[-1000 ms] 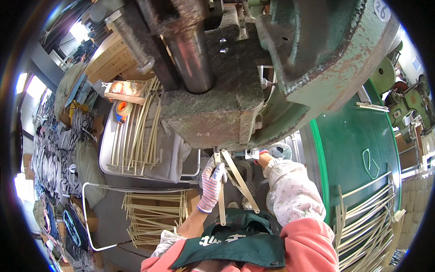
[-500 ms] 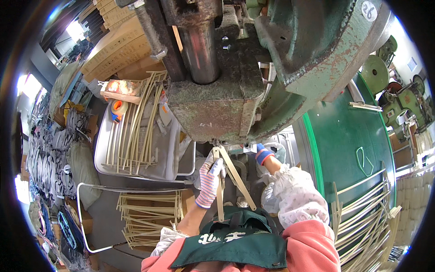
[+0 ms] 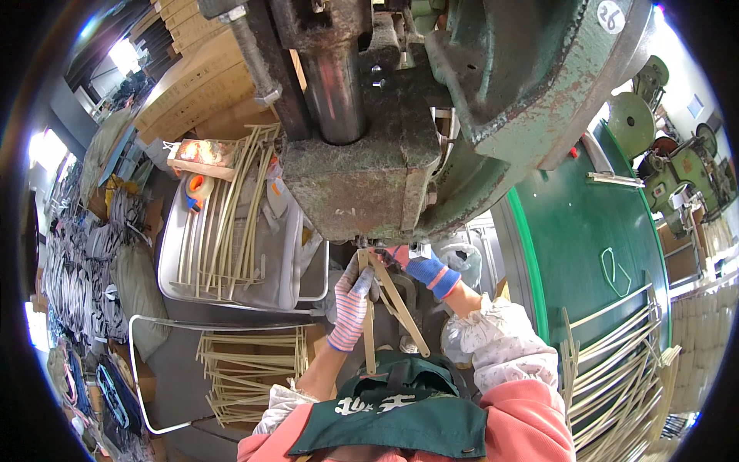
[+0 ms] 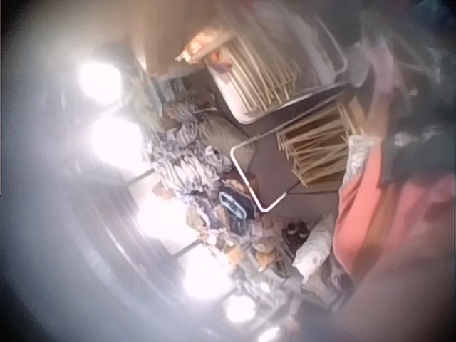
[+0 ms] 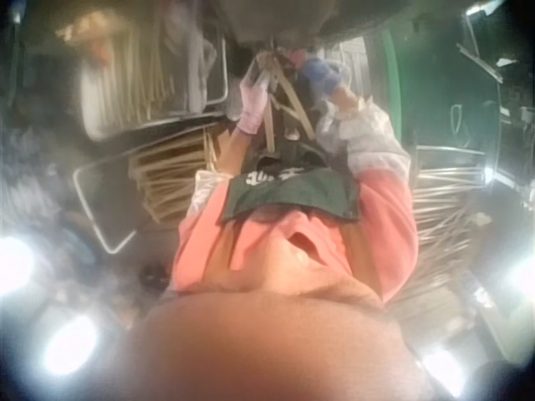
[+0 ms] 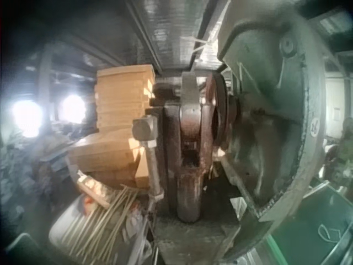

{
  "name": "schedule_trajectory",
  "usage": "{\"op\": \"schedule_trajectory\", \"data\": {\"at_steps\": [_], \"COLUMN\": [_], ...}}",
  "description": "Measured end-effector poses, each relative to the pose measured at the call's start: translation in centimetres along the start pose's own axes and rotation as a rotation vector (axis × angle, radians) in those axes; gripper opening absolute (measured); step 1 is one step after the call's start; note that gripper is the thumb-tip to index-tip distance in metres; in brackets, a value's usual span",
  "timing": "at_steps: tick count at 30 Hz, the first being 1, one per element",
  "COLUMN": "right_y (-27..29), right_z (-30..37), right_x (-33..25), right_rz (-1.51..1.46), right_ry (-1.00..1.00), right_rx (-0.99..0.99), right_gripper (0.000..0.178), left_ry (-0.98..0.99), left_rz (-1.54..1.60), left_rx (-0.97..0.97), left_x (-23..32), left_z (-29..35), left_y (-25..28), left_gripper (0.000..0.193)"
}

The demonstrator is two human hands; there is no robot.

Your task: The person repeatedly picks up thin wooden sticks, aligns them into a rectangular frame, and uses a press machine to join the corners. They then place the completed frames into a nearby bin. The process is repeated multiple times throughout the clip.

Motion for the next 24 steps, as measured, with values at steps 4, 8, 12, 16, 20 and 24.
{"op": "schedule_trajectory", "data": {"at_steps": [4,8,12,16,20,24], "right_y": [-3.3,-4.3,-5.1,-5.7,-5.3,-4.1], "right_z": [1.5,3.6,3.9,3.2,3.0,2.8], "right_x": [-3.1,-2.2,-1.6,-1.8,-2.1,-2.4], "right_rz": [0.654,1.094,0.554,0.139,-0.15,0.051], "right_ry": [-0.041,0.203,0.401,0.027,-0.069,-0.147], "right_rx": [0.199,0.303,0.296,0.333,0.231,0.131], "right_gripper": [0.026,0.021,0.022,0.025,0.041,0.047], "left_ry": [-0.027,-0.017,-0.063,0.005,0.044,0.104], "left_rz": [0.005,-0.076,-0.257,-0.279,-0.196,-0.102], "left_rx": [0.002,0.011,0.023,-0.015,-0.097,-0.121], "left_x": [0.2,0.5,0.9,1.4,2.0,2.6], "left_z": [0.1,-0.2,-0.6,-1.0,-1.3,-1.4], "left_y": [0.0,0.0,0.0,0.5,1.1,1.0], "left_gripper": [0.034,0.031,0.029,0.03,0.028,0.028]}}
Point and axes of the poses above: each hand's wrist, its own z-axis away from the middle knuckle, its own y-axis out of the back of the hand, x = y × z, the point moved 1 cm from there along -z, towards the middle knuckle, and after that the axes turned 7 degrees about -z, right-handed, at the moved point
